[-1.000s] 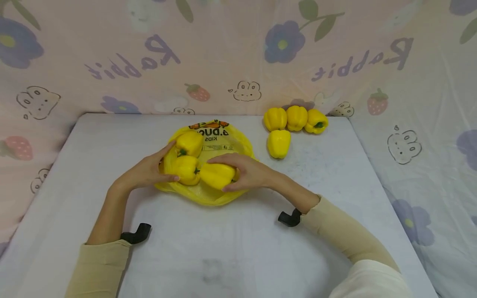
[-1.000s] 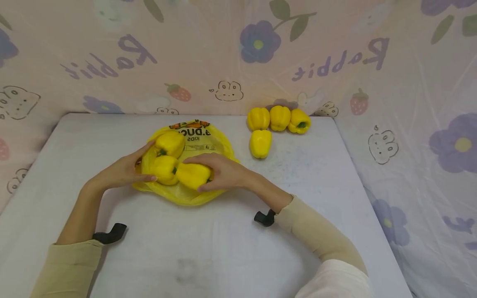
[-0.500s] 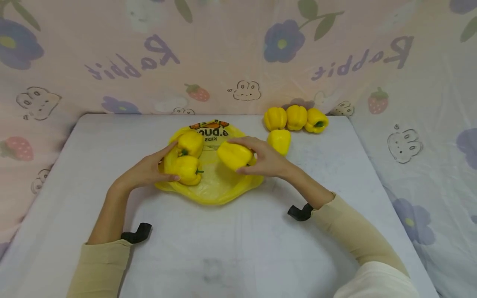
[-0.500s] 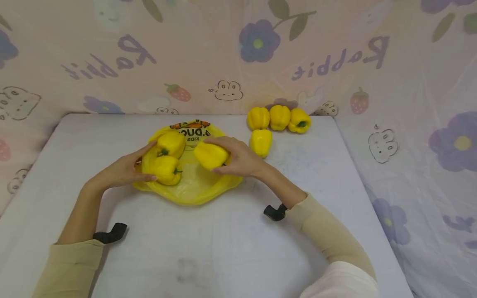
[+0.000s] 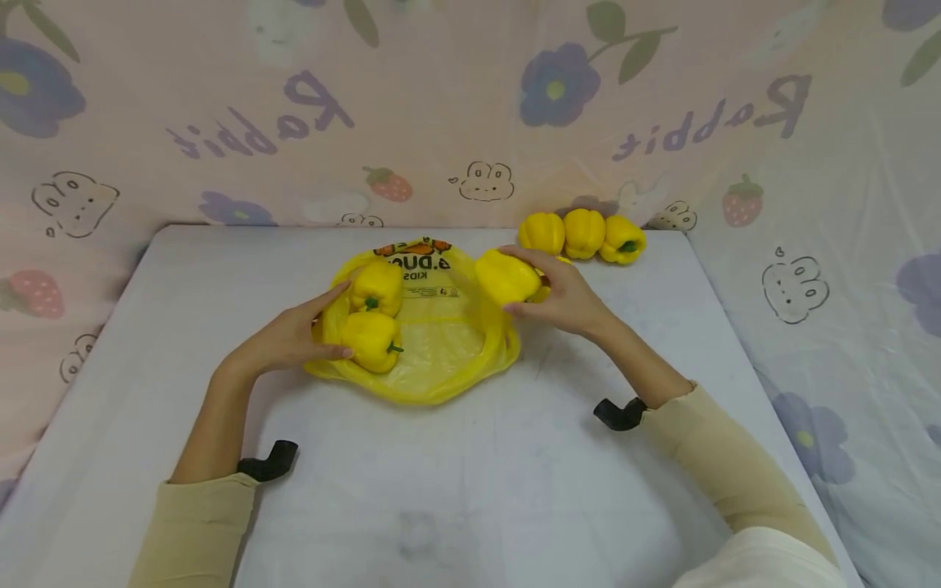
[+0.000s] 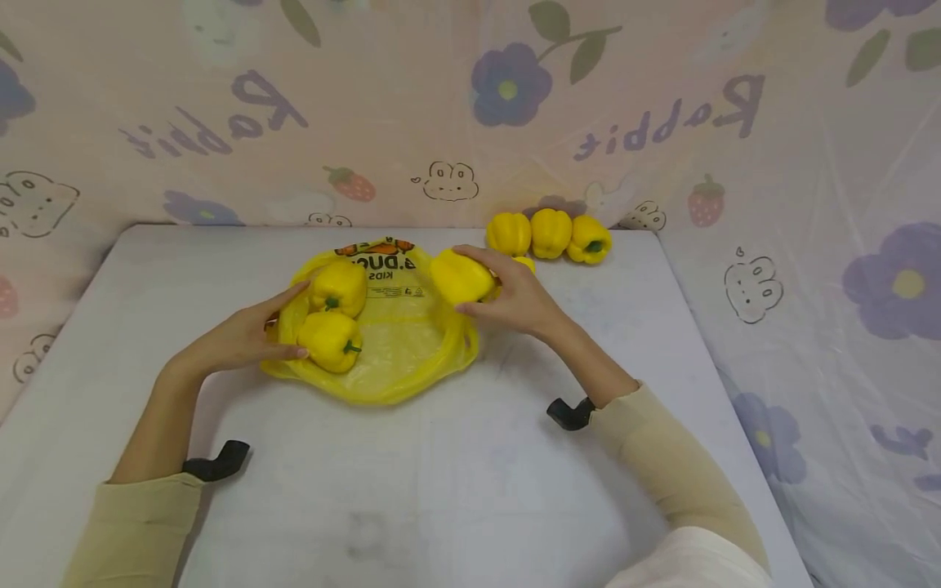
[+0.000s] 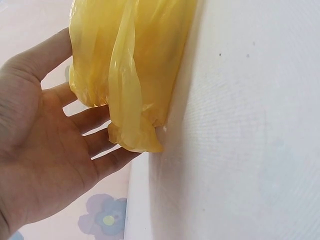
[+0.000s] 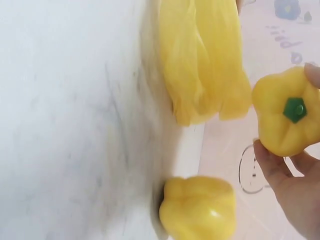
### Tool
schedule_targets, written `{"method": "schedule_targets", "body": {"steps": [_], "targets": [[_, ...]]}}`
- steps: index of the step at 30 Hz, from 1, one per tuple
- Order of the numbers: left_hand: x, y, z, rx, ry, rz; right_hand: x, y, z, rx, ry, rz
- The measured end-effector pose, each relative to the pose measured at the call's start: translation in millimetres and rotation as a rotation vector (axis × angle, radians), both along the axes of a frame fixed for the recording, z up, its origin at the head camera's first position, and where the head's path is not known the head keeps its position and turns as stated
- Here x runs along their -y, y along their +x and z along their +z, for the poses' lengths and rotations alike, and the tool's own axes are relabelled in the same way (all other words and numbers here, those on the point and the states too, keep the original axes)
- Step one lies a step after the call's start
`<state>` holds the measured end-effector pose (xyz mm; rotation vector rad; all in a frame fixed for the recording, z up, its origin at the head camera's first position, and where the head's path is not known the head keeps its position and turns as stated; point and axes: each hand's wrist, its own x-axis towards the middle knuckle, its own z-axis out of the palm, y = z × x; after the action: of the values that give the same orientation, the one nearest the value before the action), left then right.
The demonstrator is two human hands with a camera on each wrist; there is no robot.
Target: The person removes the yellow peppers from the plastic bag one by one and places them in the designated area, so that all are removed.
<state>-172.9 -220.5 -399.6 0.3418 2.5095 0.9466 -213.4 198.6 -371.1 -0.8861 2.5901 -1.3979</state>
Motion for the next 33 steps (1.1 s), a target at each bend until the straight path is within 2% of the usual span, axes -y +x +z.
{"method": "schedule_targets", "body": {"steps": [4,11,24,29,33], "targets": [[-0.6,0.4,1.2,0.002,0.004,0.001,-9,-2.1,2.1,0.006,-0.015,-0.065],[0.3,1.0,2.8,-0.002,0.014,-0.005,-21,-5.5,7.9,0.036,0.025,-0.193],[0.5,-0.9,2.5,0.007,0.009,-0.007,-46,-15.6,5.2,0.004,0.028,-0.324],[0.7,-1.1,1.4,0.012,0.015,-0.006,-58,-19.7,2.2,0.042,-0.001,-0.385],[0.7,0.1,0.3,0.017,0.018,-0.004,-67,-18.2,3.2,0.112,-0.004,-0.451]]}}
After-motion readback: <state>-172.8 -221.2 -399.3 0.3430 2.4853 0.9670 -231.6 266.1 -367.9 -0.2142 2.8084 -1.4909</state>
